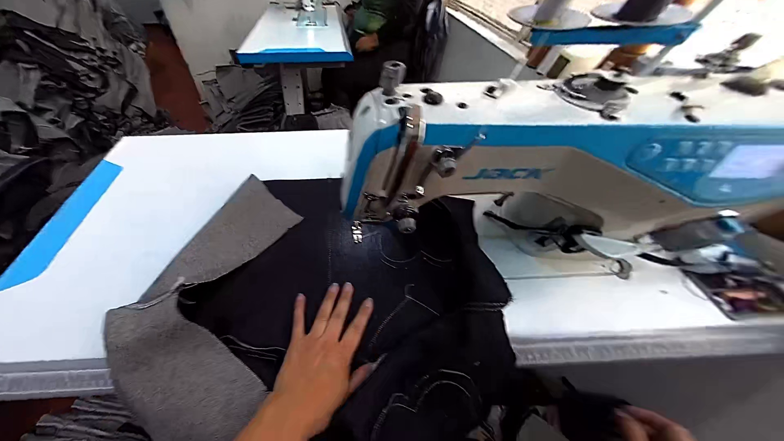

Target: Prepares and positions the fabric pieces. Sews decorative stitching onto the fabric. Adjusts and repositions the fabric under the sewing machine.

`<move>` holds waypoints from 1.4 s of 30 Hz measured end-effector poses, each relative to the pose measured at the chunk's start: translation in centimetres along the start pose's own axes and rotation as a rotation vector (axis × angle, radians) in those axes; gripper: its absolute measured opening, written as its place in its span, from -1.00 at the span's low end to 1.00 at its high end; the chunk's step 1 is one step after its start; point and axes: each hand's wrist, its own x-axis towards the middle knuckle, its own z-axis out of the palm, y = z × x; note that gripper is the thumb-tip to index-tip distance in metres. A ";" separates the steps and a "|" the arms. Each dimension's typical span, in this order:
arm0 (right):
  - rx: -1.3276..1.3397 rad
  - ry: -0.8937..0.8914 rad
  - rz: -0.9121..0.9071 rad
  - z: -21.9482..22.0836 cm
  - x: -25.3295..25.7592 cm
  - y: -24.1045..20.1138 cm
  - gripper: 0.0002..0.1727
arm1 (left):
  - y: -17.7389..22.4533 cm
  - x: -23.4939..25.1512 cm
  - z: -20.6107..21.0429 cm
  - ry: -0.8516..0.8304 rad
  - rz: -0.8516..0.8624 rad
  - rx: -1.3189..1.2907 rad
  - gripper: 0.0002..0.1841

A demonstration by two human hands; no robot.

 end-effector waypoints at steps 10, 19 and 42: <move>-0.441 -0.228 0.229 9.7 -9.3 7.7 -0.49 | 0.3 -0.5 -4.6 0.041 0.074 -0.031 -0.38; -0.517 -0.375 0.167 8.1 -7.9 7.8 -0.64 | -0.1 -2.2 -8.5 -0.133 0.089 -0.221 -0.58; 0.255 -0.045 0.392 3.3 -6.2 14.1 -0.87 | -0.1 -2.8 -11.0 -0.142 0.131 -0.242 -0.63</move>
